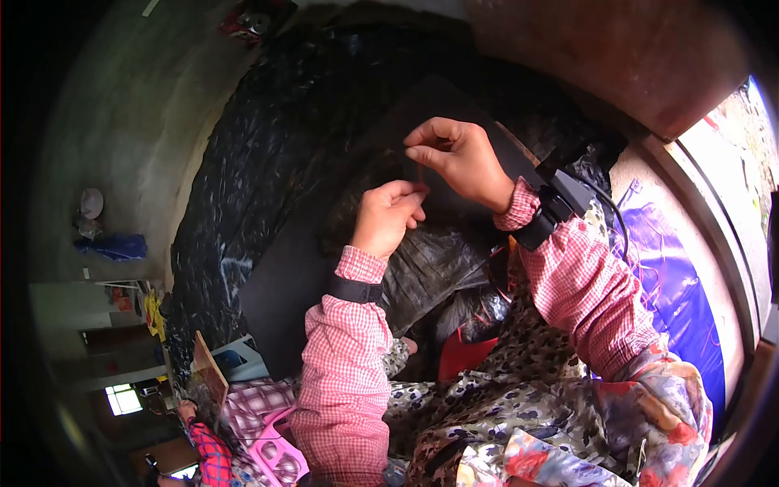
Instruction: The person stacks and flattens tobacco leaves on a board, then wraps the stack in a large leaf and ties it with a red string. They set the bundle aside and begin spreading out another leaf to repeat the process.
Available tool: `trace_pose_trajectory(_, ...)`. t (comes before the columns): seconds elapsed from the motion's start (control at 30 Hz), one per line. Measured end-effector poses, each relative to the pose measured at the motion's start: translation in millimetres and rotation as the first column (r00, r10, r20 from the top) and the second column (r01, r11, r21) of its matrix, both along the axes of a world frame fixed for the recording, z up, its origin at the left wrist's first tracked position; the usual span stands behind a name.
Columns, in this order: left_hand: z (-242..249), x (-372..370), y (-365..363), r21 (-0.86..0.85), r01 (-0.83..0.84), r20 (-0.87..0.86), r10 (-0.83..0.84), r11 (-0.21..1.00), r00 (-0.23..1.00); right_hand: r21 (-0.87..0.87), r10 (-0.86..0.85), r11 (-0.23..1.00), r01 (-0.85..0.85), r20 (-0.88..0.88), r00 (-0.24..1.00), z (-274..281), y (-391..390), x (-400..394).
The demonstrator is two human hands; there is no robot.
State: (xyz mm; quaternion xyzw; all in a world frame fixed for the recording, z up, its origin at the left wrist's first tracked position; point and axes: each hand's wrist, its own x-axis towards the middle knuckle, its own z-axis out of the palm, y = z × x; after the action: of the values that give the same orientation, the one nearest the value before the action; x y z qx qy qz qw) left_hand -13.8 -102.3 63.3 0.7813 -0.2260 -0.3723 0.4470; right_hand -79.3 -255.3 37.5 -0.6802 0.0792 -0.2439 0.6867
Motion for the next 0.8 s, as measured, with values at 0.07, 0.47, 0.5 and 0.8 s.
trace_pose_trajectory(0.07,-6.0,0.5,5.2,-0.055,-0.019,-0.004,0.019,0.998,1.0,0.072,0.039,0.997,-0.04,0.012,0.999,0.1,-0.3,-0.3)
trace_pose_trajectory(0.47,-11.7,7.8,18.8,-0.309,-0.393,-0.412,0.251,0.866,0.876,-0.213,0.205,0.947,-0.241,-0.178,0.962,-34.4,19.6,-0.5)
trace_pose_trajectory(0.5,-12.0,8.4,17.9,-0.31,-0.392,-0.412,0.25,0.866,0.876,-0.193,0.209,0.95,-0.247,-0.199,0.958,-33.9,18.6,0.2)
trace_pose_trajectory(0.8,-20.5,6.5,31.8,-0.252,-0.425,-0.149,0.399,0.869,0.905,-0.571,-0.098,0.817,-0.081,-0.277,0.956,-32.9,28.3,-3.3)
